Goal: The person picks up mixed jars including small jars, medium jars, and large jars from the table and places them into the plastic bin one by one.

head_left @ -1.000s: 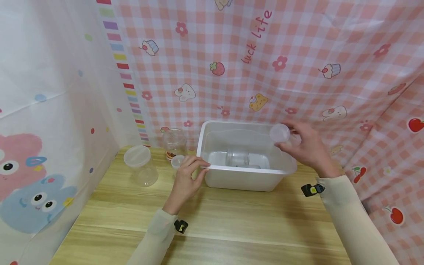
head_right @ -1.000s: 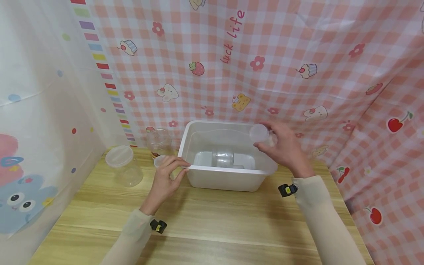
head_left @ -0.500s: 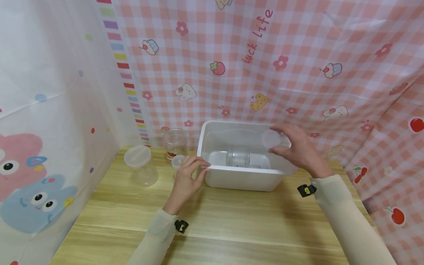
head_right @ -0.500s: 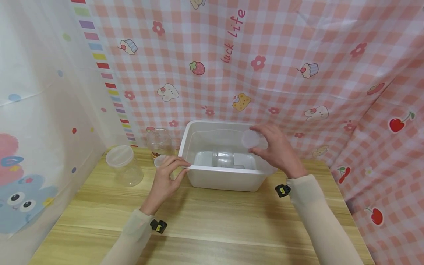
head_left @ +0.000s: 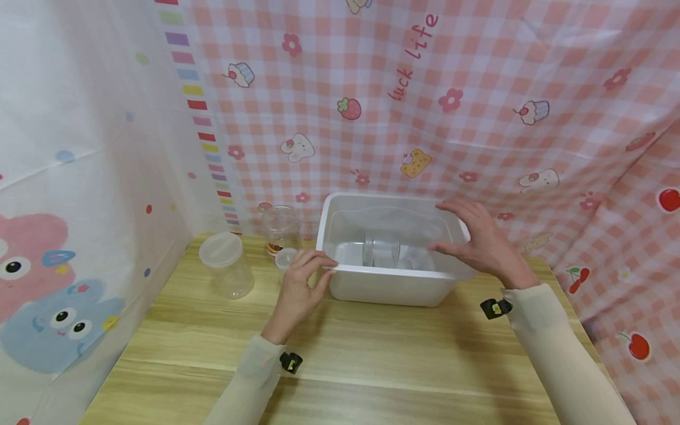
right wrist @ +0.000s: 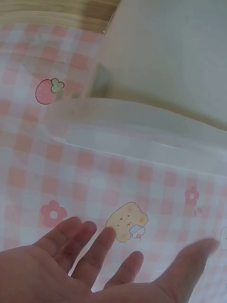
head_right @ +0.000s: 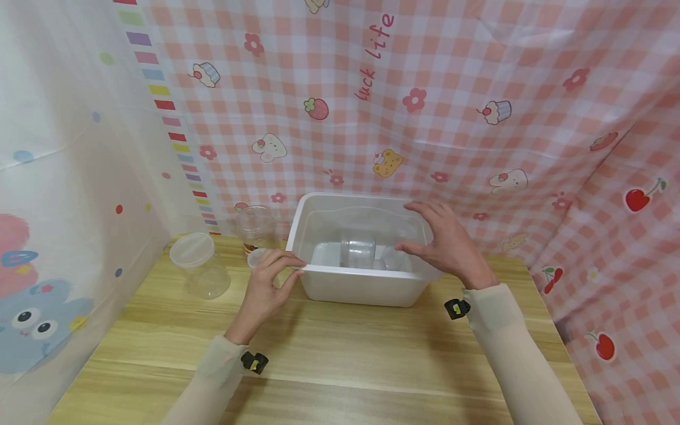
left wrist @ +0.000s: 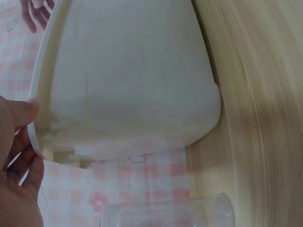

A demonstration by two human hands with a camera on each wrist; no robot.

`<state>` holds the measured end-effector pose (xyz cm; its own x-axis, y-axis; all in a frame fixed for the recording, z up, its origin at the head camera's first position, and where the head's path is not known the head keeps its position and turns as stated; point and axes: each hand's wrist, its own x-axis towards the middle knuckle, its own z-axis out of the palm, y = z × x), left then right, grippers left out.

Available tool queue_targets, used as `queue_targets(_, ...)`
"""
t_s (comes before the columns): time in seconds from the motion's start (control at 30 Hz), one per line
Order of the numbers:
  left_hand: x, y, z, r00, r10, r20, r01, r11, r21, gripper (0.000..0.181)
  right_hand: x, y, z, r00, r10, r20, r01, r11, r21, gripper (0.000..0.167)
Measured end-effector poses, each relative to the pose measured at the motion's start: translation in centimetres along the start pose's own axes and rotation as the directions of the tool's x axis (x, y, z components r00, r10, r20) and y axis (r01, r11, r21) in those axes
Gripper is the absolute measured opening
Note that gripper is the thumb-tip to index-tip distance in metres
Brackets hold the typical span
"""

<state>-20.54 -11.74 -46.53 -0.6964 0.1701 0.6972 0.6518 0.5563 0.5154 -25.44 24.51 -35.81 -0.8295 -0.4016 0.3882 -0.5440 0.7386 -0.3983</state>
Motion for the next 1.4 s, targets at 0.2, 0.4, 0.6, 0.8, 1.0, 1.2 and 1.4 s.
queue_targets(0.2,0.0,-0.1,0.1,1.000,0.013,-0.011,-0.013,1.000,0.001,0.011,-0.6,0.2,0.0,1.000,0.006,-0.027,-0.006,1.000,-0.005,0.083)
queue_targets(0.4,0.0,-0.1,0.1,1.000,0.000,0.000,0.000,1.000,-0.003,0.010,-1.5,0.3,0.1,0.999,0.006,-0.054,-0.006,1.000,0.013,0.086)
queue_targets(0.6,0.0,-0.1,0.1,1.000,0.011,-0.005,-0.011,1.000,-0.006,0.010,-2.4,0.4,0.3,0.997,0.022,-0.070,-0.021,1.000,0.020,0.090)
queue_targets(0.8,0.0,-0.1,0.2,1.000,0.021,-0.014,-0.021,1.000,-0.003,0.011,-3.5,0.7,0.7,0.991,-0.014,-0.135,0.016,1.000,0.015,0.094)
queue_targets(1.0,0.1,-0.1,0.3,1.000,0.020,-0.015,-0.020,1.000,0.004,0.012,-4.7,0.7,1.3,0.982,-0.042,-0.186,0.039,0.999,-0.018,0.094)
queue_targets(1.2,0.0,0.0,0.2,1.000,0.010,-0.004,-0.010,1.000,0.003,0.011,-6.1,0.7,2.3,0.975,-0.068,-0.210,0.060,0.997,-0.048,0.090)
queue_targets(1.4,0.0,0.1,0.1,1.000,0.010,-0.010,-0.010,1.000,0.001,0.011,-7.5,0.7,3.3,0.967,-0.076,-0.242,0.061,0.996,-0.068,0.088)
